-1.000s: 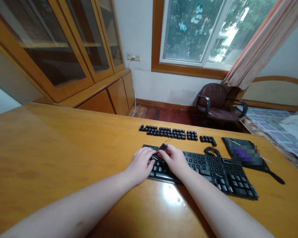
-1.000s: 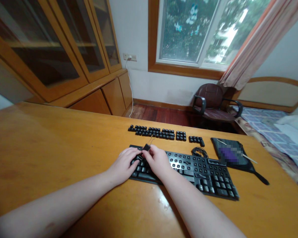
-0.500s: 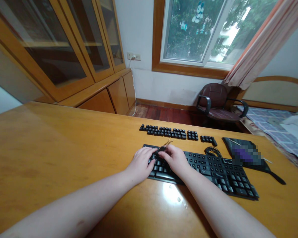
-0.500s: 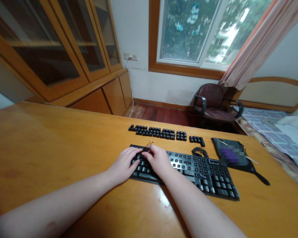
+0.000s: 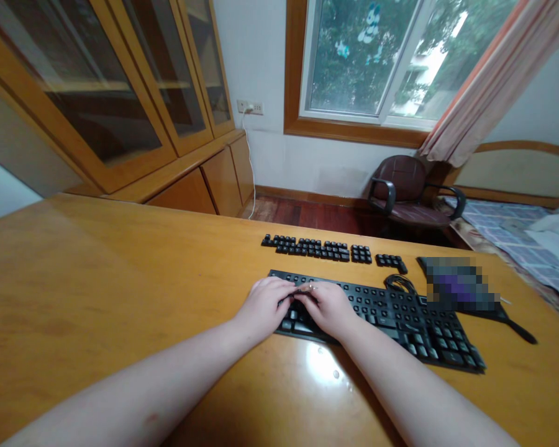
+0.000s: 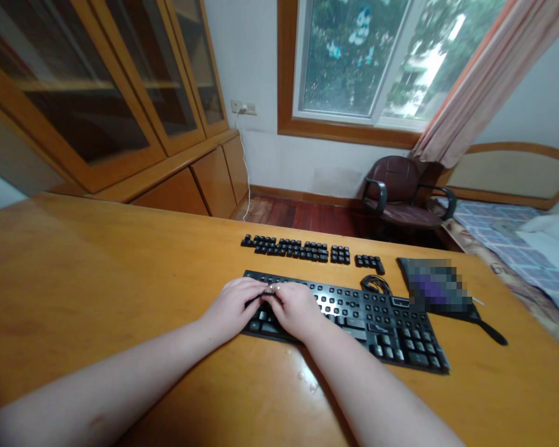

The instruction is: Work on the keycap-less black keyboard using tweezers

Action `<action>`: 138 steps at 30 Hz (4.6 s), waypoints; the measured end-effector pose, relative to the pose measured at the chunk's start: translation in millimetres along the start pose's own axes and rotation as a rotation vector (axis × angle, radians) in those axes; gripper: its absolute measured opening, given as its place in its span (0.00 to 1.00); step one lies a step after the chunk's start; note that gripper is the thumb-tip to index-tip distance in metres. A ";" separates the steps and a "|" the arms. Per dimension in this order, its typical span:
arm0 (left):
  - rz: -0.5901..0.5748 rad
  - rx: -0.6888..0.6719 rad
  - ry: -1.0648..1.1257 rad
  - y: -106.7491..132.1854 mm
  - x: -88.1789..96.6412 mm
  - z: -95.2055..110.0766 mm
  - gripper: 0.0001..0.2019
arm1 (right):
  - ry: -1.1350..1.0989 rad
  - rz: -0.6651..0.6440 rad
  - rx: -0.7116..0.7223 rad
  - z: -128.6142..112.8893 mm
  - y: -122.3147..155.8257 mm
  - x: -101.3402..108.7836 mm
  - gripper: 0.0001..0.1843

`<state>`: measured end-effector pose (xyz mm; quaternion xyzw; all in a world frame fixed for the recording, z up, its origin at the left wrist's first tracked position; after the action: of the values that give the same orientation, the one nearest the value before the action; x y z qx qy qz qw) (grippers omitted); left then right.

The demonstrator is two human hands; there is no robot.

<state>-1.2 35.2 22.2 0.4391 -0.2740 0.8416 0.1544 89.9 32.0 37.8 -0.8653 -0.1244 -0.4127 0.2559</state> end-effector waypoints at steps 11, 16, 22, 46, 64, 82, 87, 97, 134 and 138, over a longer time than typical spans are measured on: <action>0.035 0.007 -0.004 -0.9 -0.6 -0.7 0.11 | -0.031 0.119 -0.154 16.1 2.2 11.4 0.10; 0.049 -0.001 0.038 -0.3 0.6 -2.6 0.10 | -0.125 0.096 -0.187 18.1 1.9 12.5 0.09; 0.108 -0.006 0.185 1.5 8.6 -5.9 0.09 | -0.394 0.126 -0.281 28.8 2.0 13.6 0.07; 0.090 -0.016 0.394 4.3 10.5 -6.5 0.12 | -1.126 0.007 -0.549 52.2 4.2 -18.7 0.18; 0.075 0.104 0.553 6.0 0.8 -13.5 0.18 | -0.811 0.040 -0.396 42.2 4.2 -4.6 0.10; 0.294 0.436 0.879 11.3 1.4 -62.2 0.18 | -0.543 -0.020 -0.249 25.1 1.8 1.5 0.06; 0.309 0.492 0.622 -3.5 51.2 -72.4 0.18 | -0.651 -0.022 -0.300 32.4 4.2 -5.0 0.07; -0.008 0.401 0.011 -55.1 46.0 -104.7 0.10 | -0.669 0.001 -0.363 42.8 8.0 -7.9 0.09; 0.016 0.356 -0.248 -53.5 22.4 -118.8 0.10 | -0.601 -0.013 -0.382 41.2 8.1 -6.1 0.11; 0.018 0.378 -0.218 -53.1 21.6 -120.2 0.10 | -0.601 -0.011 -0.396 42.6 8.6 -6.8 0.11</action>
<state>-65.5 149.9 1.5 0.5461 -0.1302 0.8270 0.0313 117.1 48.0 7.1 -0.9801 -0.1166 -0.1572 0.0329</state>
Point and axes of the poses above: each hand's wrist, its own y-axis away from the middle knuckle, its own x-axis out of the back of the hand, z = x × y, the point moved 10 cm from there along -y, towards the middle knuckle, and after that the axes turned 5 degrees about -x, right-handed, at the moved point
